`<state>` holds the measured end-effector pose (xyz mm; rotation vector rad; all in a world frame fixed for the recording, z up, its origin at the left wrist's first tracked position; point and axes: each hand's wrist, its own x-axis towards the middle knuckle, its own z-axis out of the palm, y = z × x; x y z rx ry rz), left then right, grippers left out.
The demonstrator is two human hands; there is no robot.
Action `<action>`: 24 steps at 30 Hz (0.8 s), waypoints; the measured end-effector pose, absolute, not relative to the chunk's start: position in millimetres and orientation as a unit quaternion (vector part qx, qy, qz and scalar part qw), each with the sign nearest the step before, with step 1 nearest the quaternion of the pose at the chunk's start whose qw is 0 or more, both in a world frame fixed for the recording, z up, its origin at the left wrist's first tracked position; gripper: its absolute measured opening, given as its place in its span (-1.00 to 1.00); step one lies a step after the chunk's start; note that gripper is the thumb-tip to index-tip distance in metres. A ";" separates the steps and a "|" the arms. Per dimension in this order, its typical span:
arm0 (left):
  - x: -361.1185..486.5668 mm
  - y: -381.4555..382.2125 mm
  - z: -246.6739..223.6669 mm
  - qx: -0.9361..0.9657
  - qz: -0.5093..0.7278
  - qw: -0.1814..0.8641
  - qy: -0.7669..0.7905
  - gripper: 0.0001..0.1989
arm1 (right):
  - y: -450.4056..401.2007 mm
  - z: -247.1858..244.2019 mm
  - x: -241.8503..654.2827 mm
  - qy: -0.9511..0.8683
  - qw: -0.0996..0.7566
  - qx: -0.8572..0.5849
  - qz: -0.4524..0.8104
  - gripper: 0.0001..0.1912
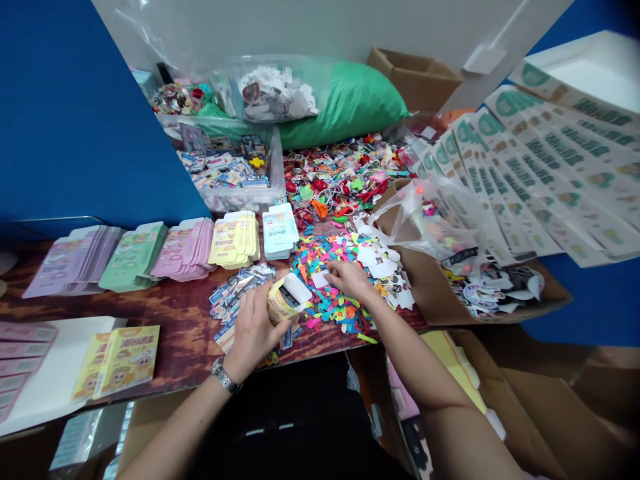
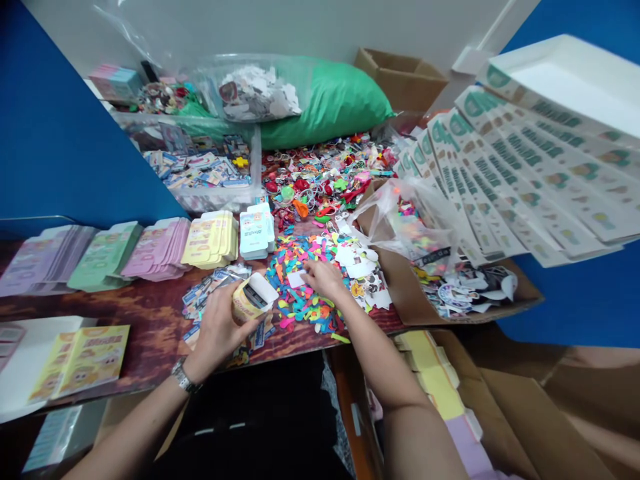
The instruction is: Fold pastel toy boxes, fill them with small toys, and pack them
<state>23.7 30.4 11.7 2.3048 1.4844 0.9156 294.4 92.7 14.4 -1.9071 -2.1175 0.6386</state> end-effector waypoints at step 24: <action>20.7 43.5 17.0 0.794 0.258 0.059 0.547 -0.35 | 96.3 63.2 289.3 -0.826 0.086 -0.548 0.105 -0.80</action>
